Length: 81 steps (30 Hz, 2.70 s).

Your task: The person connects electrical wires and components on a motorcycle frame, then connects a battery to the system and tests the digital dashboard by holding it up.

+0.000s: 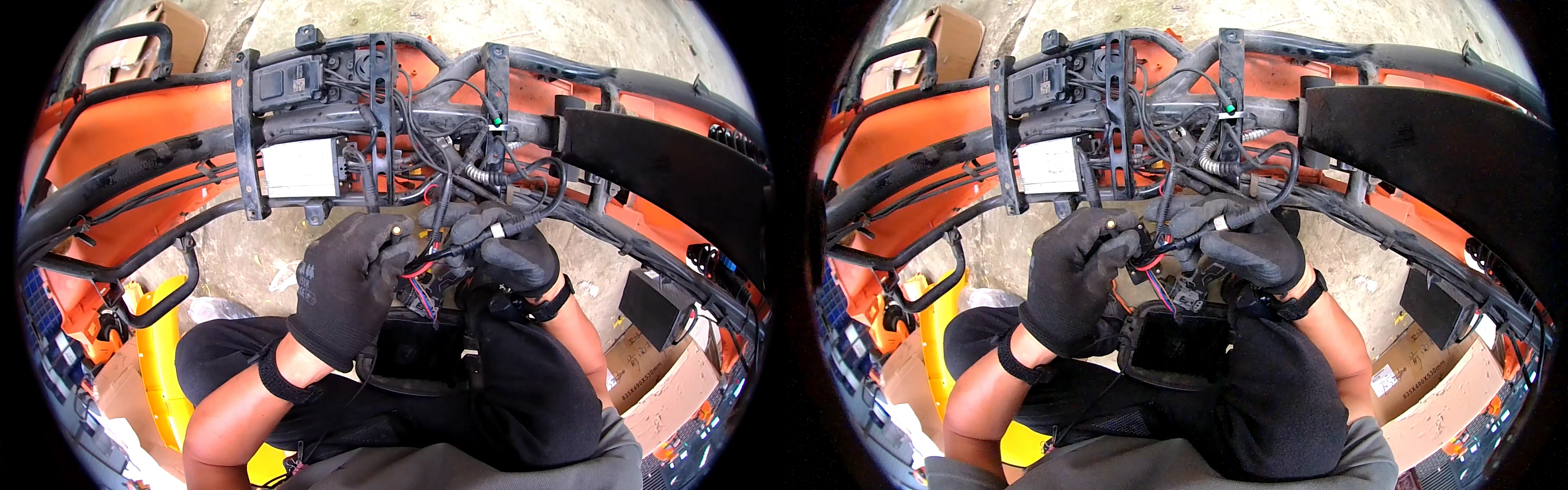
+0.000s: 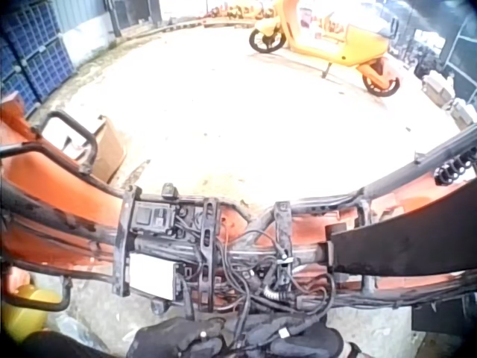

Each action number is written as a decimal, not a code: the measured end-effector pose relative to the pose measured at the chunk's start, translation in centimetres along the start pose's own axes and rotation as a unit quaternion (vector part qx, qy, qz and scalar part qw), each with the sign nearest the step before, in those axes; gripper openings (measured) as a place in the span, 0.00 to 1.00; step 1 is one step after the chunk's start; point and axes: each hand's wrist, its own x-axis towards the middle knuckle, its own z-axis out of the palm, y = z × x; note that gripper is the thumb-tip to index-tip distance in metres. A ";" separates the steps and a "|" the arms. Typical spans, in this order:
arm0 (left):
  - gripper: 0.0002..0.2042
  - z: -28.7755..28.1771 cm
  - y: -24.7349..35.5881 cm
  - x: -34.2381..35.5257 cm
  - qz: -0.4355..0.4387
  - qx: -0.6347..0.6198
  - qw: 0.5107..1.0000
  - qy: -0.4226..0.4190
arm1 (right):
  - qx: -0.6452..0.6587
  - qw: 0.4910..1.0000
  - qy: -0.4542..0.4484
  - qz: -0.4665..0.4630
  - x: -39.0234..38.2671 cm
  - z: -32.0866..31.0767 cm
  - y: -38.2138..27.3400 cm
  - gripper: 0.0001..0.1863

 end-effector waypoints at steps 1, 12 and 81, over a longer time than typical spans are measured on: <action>0.11 0.0 0.0 0.0 0.003 -0.001 1.000 0.002 | -0.002 1.000 -0.001 -0.001 0.0 0.0 0.0 0.19; 0.13 0.9 0.6 -0.5 0.046 0.063 0.997 -0.013 | 0.000 1.000 0.007 -0.003 0.1 0.2 0.4 0.19; 0.07 1.0 -0.1 -0.3 0.018 0.072 0.995 -0.066 | -0.209 0.967 -0.017 0.144 -0.6 -0.5 -2.3 0.18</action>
